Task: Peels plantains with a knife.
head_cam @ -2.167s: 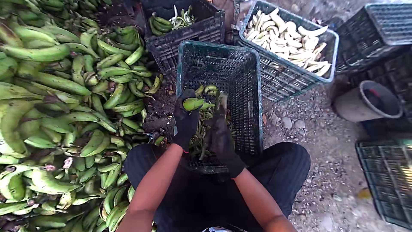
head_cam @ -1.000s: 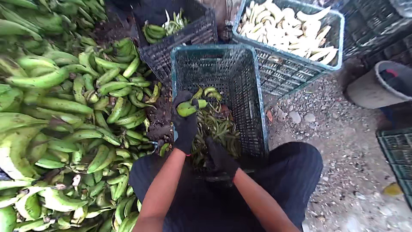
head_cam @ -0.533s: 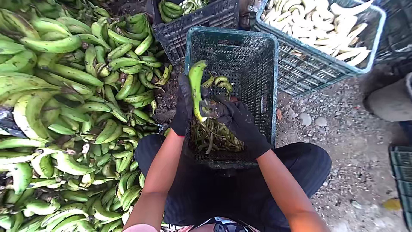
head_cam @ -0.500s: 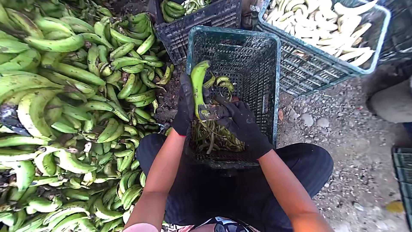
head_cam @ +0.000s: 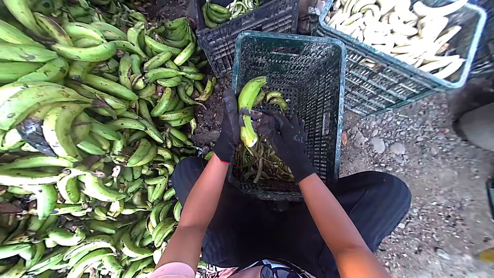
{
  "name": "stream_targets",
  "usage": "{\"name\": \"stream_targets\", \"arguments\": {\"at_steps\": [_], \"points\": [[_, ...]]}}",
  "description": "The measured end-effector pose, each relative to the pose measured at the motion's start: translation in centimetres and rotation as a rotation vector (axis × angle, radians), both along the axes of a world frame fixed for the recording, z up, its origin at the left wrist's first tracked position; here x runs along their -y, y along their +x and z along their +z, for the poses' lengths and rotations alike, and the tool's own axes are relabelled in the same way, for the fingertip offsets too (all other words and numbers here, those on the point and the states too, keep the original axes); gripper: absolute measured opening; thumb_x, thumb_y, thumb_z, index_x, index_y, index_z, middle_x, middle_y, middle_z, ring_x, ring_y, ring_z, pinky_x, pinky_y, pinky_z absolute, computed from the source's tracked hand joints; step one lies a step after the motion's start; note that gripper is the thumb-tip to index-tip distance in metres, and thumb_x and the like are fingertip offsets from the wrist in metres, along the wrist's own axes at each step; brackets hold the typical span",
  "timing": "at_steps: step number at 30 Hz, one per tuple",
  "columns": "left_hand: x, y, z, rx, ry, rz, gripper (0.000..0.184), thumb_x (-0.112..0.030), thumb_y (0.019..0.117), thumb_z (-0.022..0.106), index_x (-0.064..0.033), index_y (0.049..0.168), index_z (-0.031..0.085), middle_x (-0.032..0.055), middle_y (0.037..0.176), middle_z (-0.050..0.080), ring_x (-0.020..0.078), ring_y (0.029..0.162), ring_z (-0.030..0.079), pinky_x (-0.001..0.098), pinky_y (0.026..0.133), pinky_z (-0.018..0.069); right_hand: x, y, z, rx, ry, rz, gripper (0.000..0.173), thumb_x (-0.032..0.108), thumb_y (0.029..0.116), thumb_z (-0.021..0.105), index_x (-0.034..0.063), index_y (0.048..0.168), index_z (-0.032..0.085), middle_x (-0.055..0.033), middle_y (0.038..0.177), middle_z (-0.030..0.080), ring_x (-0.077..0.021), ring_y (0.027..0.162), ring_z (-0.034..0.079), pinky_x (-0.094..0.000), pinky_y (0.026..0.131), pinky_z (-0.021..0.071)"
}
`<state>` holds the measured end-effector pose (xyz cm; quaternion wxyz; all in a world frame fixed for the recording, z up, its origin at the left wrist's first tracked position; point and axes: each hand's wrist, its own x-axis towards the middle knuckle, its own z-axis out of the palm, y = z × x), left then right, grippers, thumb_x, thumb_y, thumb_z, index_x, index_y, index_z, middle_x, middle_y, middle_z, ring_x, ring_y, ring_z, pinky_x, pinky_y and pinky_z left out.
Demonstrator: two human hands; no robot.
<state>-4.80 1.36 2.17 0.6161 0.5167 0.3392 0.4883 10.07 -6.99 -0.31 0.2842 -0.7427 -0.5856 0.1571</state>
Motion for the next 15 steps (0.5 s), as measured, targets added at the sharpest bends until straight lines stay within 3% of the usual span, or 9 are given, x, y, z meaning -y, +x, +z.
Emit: {"name": "stream_targets", "arguments": {"at_steps": [2, 4, 6, 7, 9, 10, 12, 14, 15], "points": [[0.4, 0.5, -0.1, -0.010, -0.058, 0.044, 0.055, -0.038, 0.1107, 0.008, -0.0052, 0.132, 0.046, 0.0033, 0.099, 0.062, 0.0087, 0.085, 0.064, 0.0293, 0.076, 0.0582, -1.4, -0.4, -0.4, -0.009, 0.026, -0.091, 0.059, 0.063, 0.0974, 0.041, 0.0303, 0.141, 0.062, -0.0233, 0.131, 0.062, -0.0492, 0.123, 0.053, -0.0713, 0.090, 0.0405], [0.9, 1.3, -0.1, -0.066, -0.126, 0.135, 0.050, -0.035, 0.1120, 0.012, -0.0060, 0.129, 0.050, 0.0039, 0.094, 0.062, 0.0093, 0.079, 0.064, 0.0304, 0.069, 0.0584, -2.7, -0.6, -0.8, -0.023, 0.060, -0.188, 0.057, 0.063, 0.0969, 0.042, 0.0326, 0.141, 0.061, -0.0231, 0.130, 0.061, -0.0485, 0.123, 0.052, -0.0701, 0.090, 0.0405], [1.3, 1.7, -1.1, -0.167, -0.124, 0.171, 0.053, -0.033, 0.1124, 0.013, -0.0032, 0.140, 0.047, 0.0098, 0.111, 0.062, 0.0118, 0.092, 0.064, 0.0324, 0.080, 0.0578, -4.1, -0.3, -0.7, -0.050, 0.001, -0.279, 0.057, 0.064, 0.0982, 0.042, 0.0334, 0.143, 0.059, -0.0246, 0.133, 0.059, -0.0485, 0.125, 0.052, -0.0696, 0.090, 0.0422], [1.8, 1.6, -1.5, -0.239, -0.114, 0.155, 0.055, -0.031, 0.1122, 0.012, -0.0006, 0.146, 0.042, 0.0145, 0.126, 0.060, 0.0138, 0.108, 0.062, 0.0337, 0.094, 0.0537, -4.7, 0.1, -0.5, -0.071, -0.040, -0.322, 0.055, 0.061, 0.1002, 0.041, 0.0325, 0.144, 0.059, -0.0243, 0.135, 0.059, -0.0477, 0.126, 0.053, -0.0694, 0.091, 0.0429], [3.0, 1.1, -1.1, -0.375, -0.147, 0.116, 0.058, -0.034, 0.1123, 0.011, 0.0005, 0.150, 0.039, 0.0198, 0.138, 0.054, 0.0181, 0.121, 0.057, 0.0377, 0.105, 0.0475, -5.8, 1.8, 0.1, -0.169, -0.051, -0.395, 0.053, 0.056, 0.1053, 0.037, 0.0254, 0.140, 0.062, -0.0199, 0.133, 0.064, -0.0421, 0.126, 0.057, -0.0682, 0.098, 0.0421], [3.1, 1.0, -1.0, -0.343, -0.187, 0.112, 0.059, -0.037, 0.1121, 0.011, -0.0026, 0.147, 0.042, 0.0158, 0.128, 0.059, 0.0153, 0.111, 0.061, 0.0353, 0.096, 0.0524, -6.0, 2.8, 0.1, -0.216, 0.006, -0.405, 0.054, 0.055, 0.1057, 0.037, 0.0202, 0.136, 0.065, -0.0179, 0.128, 0.067, -0.0387, 0.122, 0.060, -0.0660, 0.099, 0.0424], [2.5, 0.8, -0.9, -0.178, -0.251, 0.107, 0.058, -0.044, 0.1112, 0.011, -0.0071, 0.135, 0.048, 0.0084, 0.091, 0.064, 0.0152, 0.071, 0.064, 0.0345, 0.062, 0.0584, -5.9, 4.3, -0.2, -0.338, 0.098, -0.357, 0.058, 0.059, 0.1039, 0.037, 0.0196, 0.137, 0.063, -0.0121, 0.129, 0.067, -0.0289, 0.124, 0.059, -0.0593, 0.105, 0.0420], [1.8, 0.6, 0.0, -0.018, -0.255, 0.024, 0.051, -0.047, 0.1102, 0.015, -0.0113, 0.132, 0.044, 0.0046, 0.075, 0.062, 0.0159, 0.055, 0.062, 0.0329, 0.049, 0.0574, -4.7, 4.7, 0.1, -0.394, 0.117, -0.252, 0.061, 0.062, 0.1028, 0.036, 0.0198, 0.139, 0.061, -0.0103, 0.131, 0.065, -0.0248, 0.125, 0.058, -0.0558, 0.107, 0.0421], [1.5, 0.4, 0.3, 0.012, -0.239, -0.001, 0.046, -0.044, 0.1109, 0.021, -0.0113, 0.134, 0.044, 0.0049, 0.077, 0.063, 0.0168, 0.056, 0.063, 0.0334, 0.050, 0.0585, -3.7, 4.3, 0.6, -0.381, 0.091, -0.189, 0.061, 0.061, 0.1034, 0.036, 0.0181, 0.139, 0.061, -0.0116, 0.131, 0.066, -0.0256, 0.125, 0.059, -0.0560, 0.106, 0.0428]]}}
